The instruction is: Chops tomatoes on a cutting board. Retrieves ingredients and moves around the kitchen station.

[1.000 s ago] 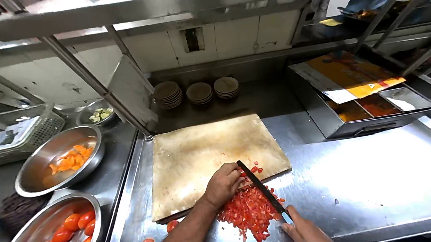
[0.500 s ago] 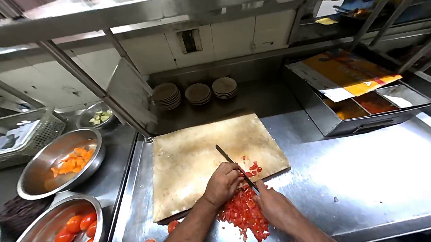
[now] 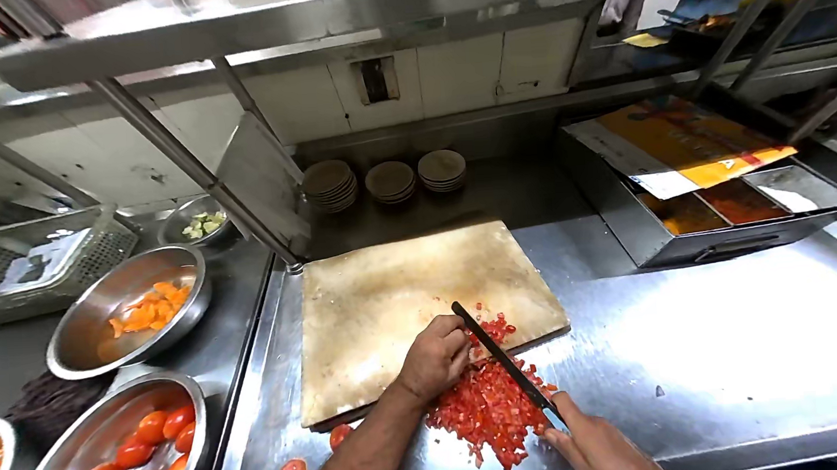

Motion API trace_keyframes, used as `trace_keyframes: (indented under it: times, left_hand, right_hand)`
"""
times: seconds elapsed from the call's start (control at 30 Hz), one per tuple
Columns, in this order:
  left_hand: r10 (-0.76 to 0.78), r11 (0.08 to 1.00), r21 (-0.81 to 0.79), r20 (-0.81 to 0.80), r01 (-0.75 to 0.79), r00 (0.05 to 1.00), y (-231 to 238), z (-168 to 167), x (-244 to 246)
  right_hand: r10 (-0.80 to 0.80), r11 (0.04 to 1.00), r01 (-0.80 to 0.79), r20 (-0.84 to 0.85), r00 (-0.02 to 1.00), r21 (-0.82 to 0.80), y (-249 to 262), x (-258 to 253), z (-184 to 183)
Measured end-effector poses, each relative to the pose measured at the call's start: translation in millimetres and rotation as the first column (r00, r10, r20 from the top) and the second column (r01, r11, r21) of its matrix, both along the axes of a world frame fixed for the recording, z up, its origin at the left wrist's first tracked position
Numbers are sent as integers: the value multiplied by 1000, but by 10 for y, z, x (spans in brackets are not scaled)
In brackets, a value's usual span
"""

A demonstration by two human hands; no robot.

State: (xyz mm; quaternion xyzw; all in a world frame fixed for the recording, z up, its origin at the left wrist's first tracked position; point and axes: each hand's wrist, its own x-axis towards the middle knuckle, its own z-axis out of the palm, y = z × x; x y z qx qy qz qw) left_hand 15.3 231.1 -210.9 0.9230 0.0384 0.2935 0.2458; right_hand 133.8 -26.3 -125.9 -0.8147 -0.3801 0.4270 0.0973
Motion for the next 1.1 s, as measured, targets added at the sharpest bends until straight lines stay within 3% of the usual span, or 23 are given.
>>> trace_keyframes:
  times: [0.27,0.6,0.8,0.93,1.1]
  left_hand:
    - [3,1000,-13,-2,-3,1000,-5,-18,15]
    - [-8,998,59,-61,12,998,-18,30,-222]
    - [-5,995,100,-54,10,999,15,2,-285]
    - [-29,996,80,-64,34,998,11,-15,-282]
    - [-26,1000,13,-105,28,994,17,58,-259]
  right_hand:
    - [42,999,-43,38,998,18,774,-24,-197]
    - [10,1000,-10,18,1000,-12,335,-19,-298]
    - [161,980,-141,138,977,-142,393,-112,255]
    - [99,994,-93,94,991,-65,568,-180,-161]
    - [117,993,-116,-15,993,26,533,117,3]
